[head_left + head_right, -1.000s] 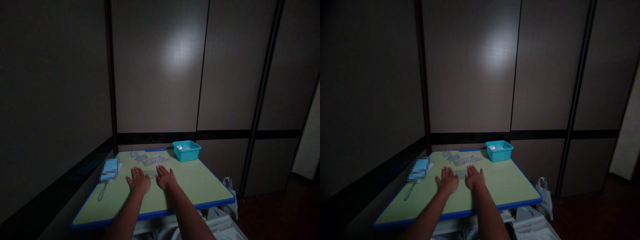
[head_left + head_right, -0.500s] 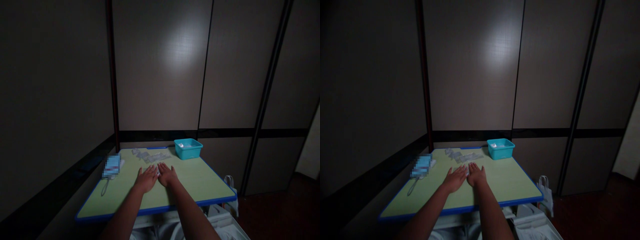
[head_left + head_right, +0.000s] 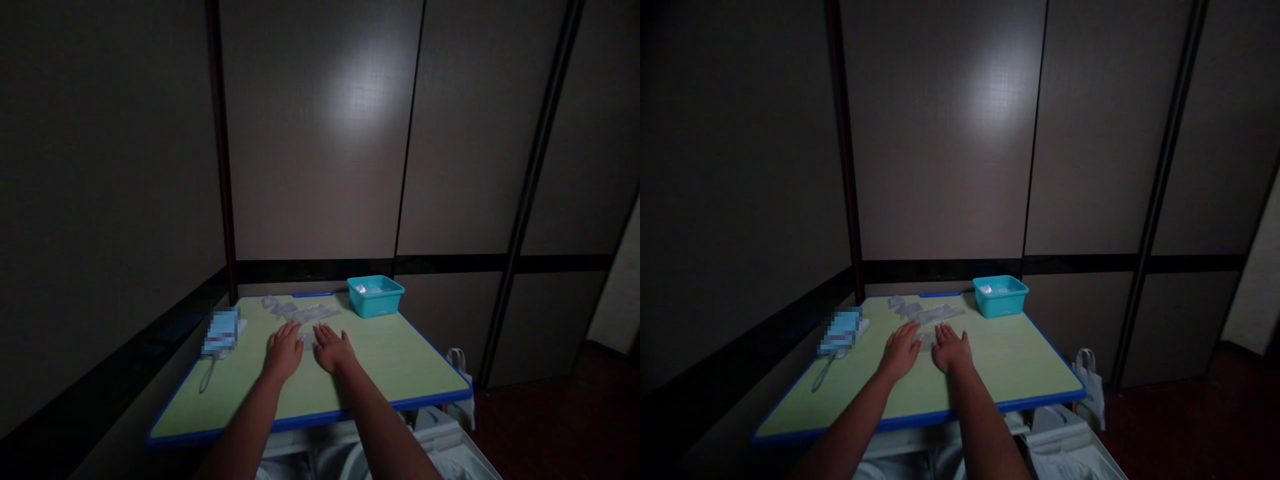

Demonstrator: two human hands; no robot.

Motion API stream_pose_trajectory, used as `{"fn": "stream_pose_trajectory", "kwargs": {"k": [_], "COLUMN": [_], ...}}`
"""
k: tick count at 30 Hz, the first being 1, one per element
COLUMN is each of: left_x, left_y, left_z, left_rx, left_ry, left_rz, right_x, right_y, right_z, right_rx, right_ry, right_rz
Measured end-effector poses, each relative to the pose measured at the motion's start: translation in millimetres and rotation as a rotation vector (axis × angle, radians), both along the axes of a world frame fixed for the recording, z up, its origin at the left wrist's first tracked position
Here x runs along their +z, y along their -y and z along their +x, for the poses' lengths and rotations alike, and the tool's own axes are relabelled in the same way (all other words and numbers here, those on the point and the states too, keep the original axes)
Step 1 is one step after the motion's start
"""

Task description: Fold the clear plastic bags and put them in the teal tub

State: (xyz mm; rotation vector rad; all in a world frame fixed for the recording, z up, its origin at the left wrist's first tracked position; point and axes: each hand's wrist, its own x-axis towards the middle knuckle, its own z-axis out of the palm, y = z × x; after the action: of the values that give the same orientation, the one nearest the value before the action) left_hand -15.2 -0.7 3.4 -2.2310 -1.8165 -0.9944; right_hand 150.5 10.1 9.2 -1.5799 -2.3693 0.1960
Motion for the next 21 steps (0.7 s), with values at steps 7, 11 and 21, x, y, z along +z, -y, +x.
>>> {"fn": "stream_pose_trajectory", "kwargs": {"k": [7,11,21], "left_x": [7.1,6.6,14.7], "left_y": [-7,-8,11], "left_z": [-16,-17,-4], "left_rx": [0.122,0.190,0.106], "left_ry": [0.229,0.273,0.101], "left_rz": [0.115,0.083,-0.008], "right_x": [-7.9,-3.1,15.7], "right_y": [-17,-22,-7], "right_z": [20,33,41], "right_rx": [-0.116,-0.181,-0.199], "right_ry": [-0.795,-1.557,-2.008], "right_rz": [0.151,-0.022,-0.256]}}
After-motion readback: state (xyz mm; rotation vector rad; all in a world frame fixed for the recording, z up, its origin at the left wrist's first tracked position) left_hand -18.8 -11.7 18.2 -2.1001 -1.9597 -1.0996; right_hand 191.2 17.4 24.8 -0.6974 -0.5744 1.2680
